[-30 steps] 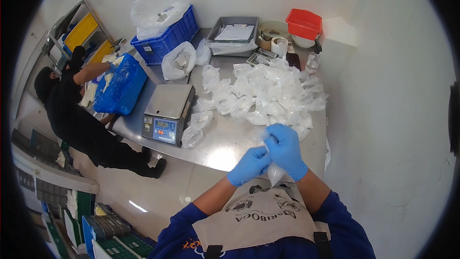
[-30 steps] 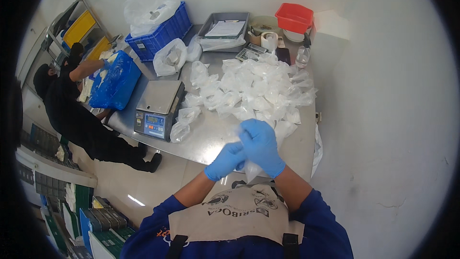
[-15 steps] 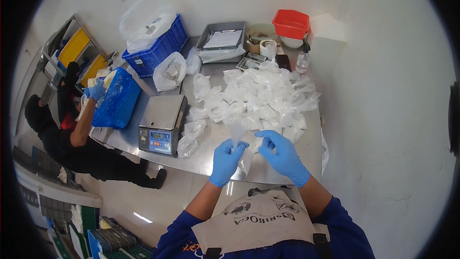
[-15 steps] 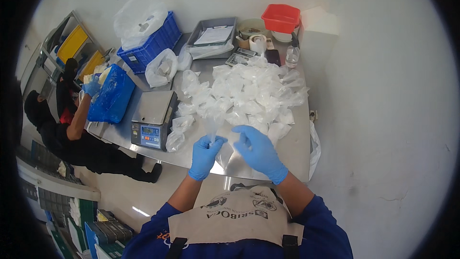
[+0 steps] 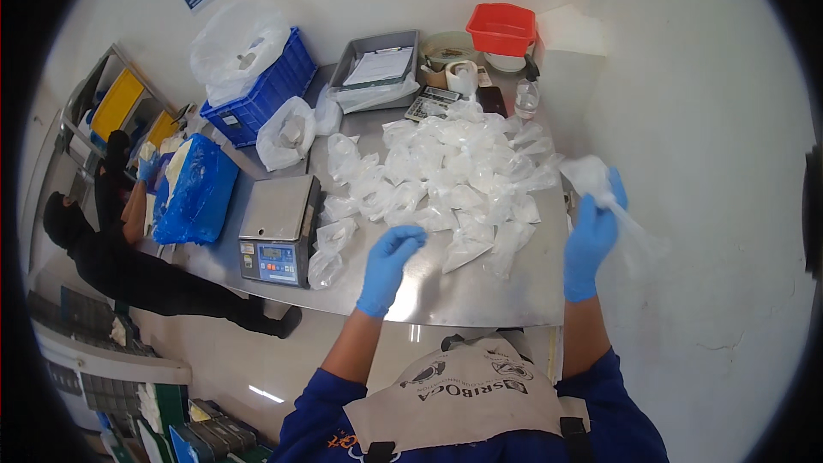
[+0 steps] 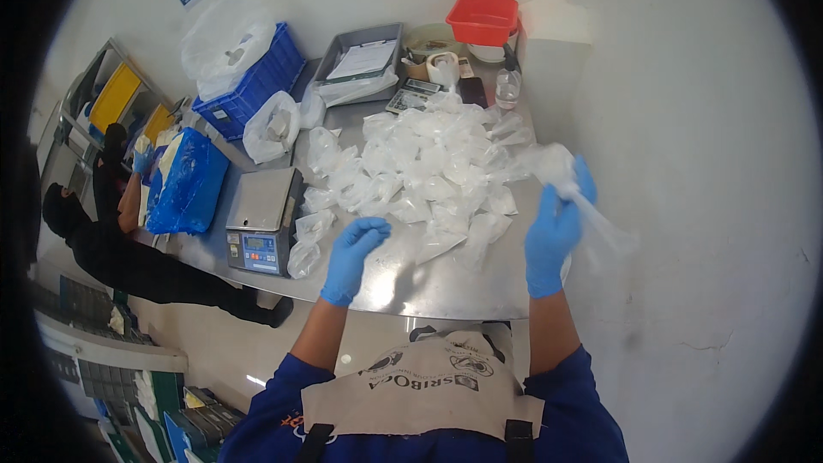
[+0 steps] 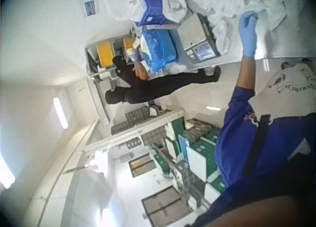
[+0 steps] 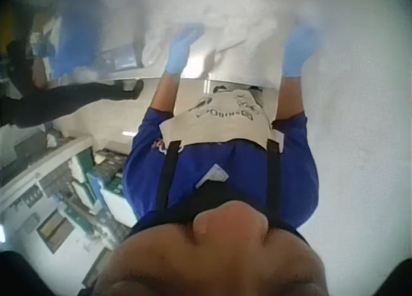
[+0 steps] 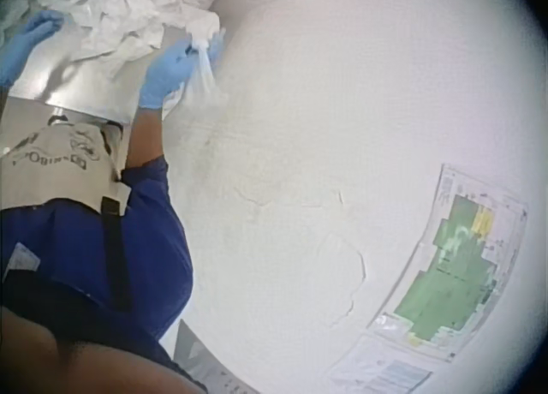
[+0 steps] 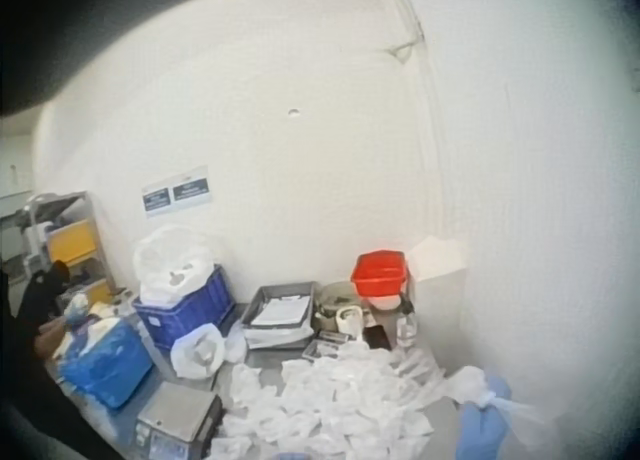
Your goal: The person seals small plastic bags containing a white substance by hand. The person picks up individual bags from a large pile, presses the top of each bag together to close it, and places the sealed bags back onto the pile on the table.
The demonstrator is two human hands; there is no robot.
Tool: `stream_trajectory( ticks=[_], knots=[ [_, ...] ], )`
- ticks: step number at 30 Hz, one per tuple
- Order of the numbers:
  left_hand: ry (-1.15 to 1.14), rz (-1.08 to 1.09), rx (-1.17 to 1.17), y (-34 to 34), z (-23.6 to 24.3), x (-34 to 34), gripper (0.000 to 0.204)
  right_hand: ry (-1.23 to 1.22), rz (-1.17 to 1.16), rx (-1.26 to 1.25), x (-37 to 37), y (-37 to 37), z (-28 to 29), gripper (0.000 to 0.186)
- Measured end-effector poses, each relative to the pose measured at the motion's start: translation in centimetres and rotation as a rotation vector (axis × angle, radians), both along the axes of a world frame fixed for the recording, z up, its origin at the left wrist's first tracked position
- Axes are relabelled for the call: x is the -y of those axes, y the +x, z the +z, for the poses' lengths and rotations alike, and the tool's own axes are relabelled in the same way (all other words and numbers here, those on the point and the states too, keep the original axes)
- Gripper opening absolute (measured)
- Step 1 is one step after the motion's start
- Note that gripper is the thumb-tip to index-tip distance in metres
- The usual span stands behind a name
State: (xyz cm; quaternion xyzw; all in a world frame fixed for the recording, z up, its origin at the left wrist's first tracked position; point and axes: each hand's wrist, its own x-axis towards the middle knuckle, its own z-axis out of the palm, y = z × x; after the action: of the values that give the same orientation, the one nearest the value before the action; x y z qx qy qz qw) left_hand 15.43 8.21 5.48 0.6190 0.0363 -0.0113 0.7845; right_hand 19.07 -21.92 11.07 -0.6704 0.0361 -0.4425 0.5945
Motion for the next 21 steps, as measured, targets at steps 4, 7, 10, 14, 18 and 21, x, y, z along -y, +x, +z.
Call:
stream_trajectory(
  ticks=[4, 7, 10, 14, 18, 21],
  knots=[
    [0.149, 0.105, 0.055, 4.1, -2.2, -2.7, 0.017, -0.632, 0.36, -0.284, 0.8, 1.4, -4.7, 0.046],
    [0.336, 0.192, 0.182, 7.6, -4.1, -5.4, 0.016, -0.564, 0.42, -0.412, -0.3, -0.3, -4.3, 0.049],
    [0.673, 0.296, 0.199, 10.7, -5.9, -7.7, 0.022, -0.444, 0.399, -0.463, 1.2, -2.5, -3.3, 0.046],
    [1.257, 0.232, 0.207, 14.1, -7.9, -8.8, 0.035, -0.27, 0.399, -0.554, 4.8, -4.7, -4.8, 0.038],
    [1.562, 0.056, 0.045, 16.3, -8.0, -8.8, 0.033, -0.216, 0.371, -0.663, 5.8, -6.7, -5.1, 0.034],
    [1.423, 0.189, 0.157, 17.4, -7.3, -10.0, 0.03, -0.202, 0.365, -0.685, 5.8, -7.2, -4.6, 0.031]
  ],
)
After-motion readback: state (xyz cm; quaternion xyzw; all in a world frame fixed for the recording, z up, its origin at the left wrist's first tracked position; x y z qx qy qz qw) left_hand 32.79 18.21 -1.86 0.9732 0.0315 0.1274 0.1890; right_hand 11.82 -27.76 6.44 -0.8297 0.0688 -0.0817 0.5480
